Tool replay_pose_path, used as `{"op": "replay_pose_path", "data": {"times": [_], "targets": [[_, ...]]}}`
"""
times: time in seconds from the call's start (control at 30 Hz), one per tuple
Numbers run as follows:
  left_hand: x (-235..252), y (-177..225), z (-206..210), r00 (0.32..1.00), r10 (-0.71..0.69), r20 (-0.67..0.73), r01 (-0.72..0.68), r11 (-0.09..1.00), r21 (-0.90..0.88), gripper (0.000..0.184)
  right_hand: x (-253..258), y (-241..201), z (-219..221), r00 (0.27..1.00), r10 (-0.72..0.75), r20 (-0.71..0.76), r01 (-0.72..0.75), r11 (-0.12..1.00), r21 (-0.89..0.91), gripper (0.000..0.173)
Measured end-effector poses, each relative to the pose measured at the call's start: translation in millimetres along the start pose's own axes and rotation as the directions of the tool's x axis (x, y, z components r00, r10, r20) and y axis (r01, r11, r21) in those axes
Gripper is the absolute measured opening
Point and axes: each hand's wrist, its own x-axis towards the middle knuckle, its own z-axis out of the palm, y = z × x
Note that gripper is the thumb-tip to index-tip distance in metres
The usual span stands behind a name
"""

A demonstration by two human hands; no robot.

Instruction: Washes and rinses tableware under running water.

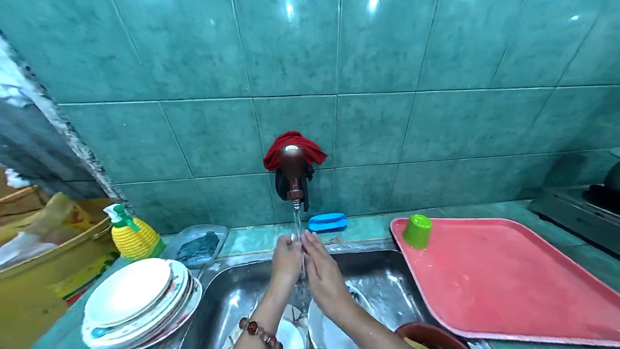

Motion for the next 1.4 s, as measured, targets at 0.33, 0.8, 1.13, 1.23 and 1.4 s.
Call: {"op": "replay_pose_path", "data": {"times": [0.33,0.8,1.13,1.23,1.4], "targets": [[-20.6,-63.6,-31.3,0.951,-0.308,-0.002,0.191,0.596,-0.78,0.043,69.2,-17.1,17.7,0.861,0.399,0.315,-0.382,0.917,-0.119,0.046],[-9.4,-63.7,-14.1,0.946,-0.256,0.2,0.317,0.59,-0.743,0.058,20.6,-16.9,-24.6,0.74,0.249,0.625,0.3,0.71,-0.638,0.063],[2.0,-84.1,-17.3,0.975,-0.212,-0.058,0.085,0.609,-0.788,0.064,5.1,-4.7,-15.4,0.791,0.01,0.612,0.375,0.783,-0.497,0.056],[-4.0,-88.4,-5.9,0.943,-0.332,-0.037,0.153,0.527,-0.836,0.065,24.2,-23.3,-12.6,0.851,0.236,0.469,0.038,0.863,-0.503,0.063],[-10.5,-88.1,20.0,0.932,-0.348,0.105,0.27,0.472,-0.839,0.064,40.3,-64.5,1.3,0.864,0.301,0.404,-0.024,0.826,-0.563,0.061]]}}
